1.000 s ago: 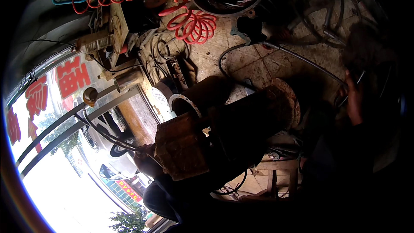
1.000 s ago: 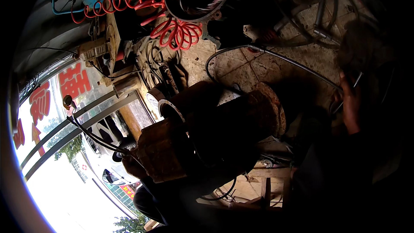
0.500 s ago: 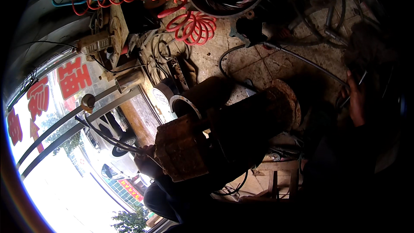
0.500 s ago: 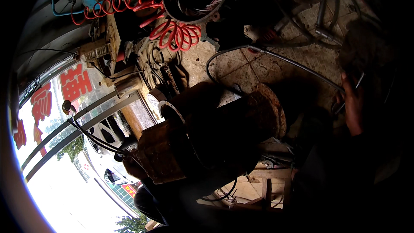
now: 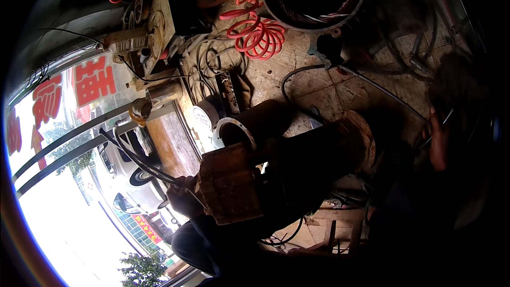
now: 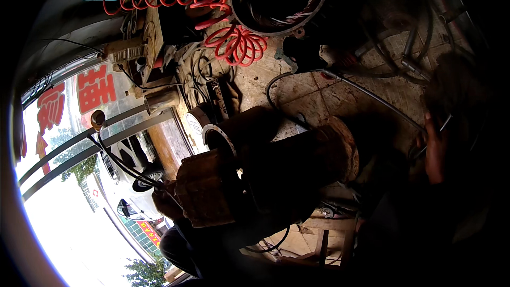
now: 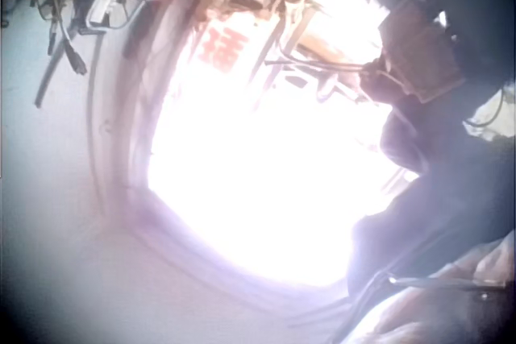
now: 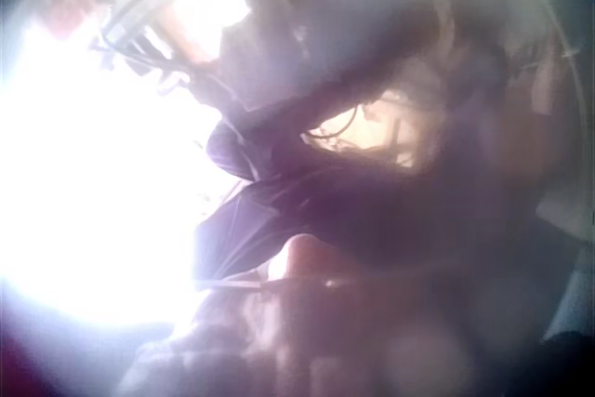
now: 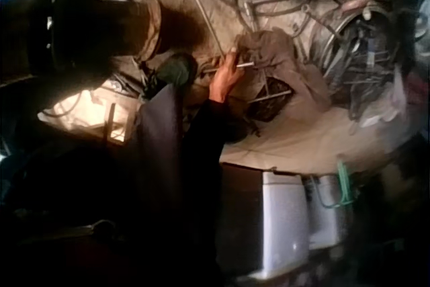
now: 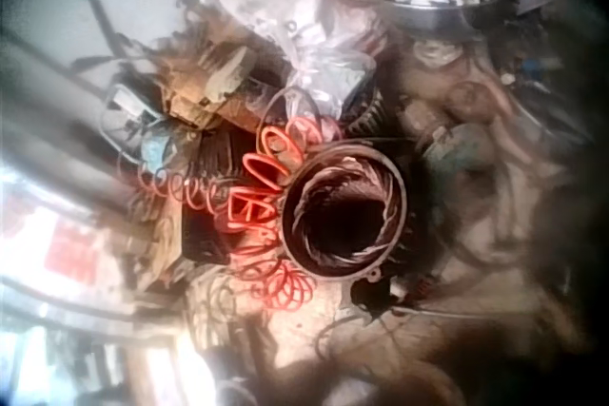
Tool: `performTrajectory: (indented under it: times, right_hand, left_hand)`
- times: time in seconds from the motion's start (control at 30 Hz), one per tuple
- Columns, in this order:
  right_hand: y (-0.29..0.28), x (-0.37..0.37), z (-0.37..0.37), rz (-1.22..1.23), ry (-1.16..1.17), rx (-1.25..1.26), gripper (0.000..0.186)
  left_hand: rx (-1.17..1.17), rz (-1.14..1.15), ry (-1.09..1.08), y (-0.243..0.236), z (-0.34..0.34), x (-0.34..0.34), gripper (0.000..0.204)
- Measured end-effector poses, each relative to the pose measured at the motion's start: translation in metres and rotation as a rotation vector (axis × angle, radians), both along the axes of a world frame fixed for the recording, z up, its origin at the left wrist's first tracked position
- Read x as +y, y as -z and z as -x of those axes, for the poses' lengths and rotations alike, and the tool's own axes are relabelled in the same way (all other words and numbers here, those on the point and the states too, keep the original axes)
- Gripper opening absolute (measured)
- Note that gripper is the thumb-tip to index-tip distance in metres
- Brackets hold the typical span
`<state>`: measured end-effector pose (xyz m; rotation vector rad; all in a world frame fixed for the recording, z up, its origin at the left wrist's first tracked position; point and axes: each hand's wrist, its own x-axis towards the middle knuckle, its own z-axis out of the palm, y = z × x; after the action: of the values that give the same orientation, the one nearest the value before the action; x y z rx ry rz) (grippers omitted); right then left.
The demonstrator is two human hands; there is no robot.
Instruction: The person uses a screwdriver to work on a rusty mechanical component clamped in a vise. They then pick up a red container filled with small metal rings and examine the contents by hand.
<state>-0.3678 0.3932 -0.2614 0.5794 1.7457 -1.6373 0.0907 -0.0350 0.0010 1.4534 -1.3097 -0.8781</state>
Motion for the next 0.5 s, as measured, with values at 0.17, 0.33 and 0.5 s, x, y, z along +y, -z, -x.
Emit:
performTrajectory:
  times: [0.17,0.33,0.5]
  right_hand:
    - [-0.007,-0.008,0.001,-0.063,0.019,-0.01,0.018]
    - [0.002,-0.001,0.0,-0.072,-0.011,0.017,0.023]
    - [0.002,-0.003,-0.002,-0.046,0.003,0.021,0.022]
  left_hand:
    - [-0.067,0.044,0.024,0.007,0.006,0.008,0.023]
    - [0.475,-0.225,0.188,-0.009,0.058,0.02,0.015]
    - [0.401,-0.132,0.102,-0.011,0.076,0.028,0.021]
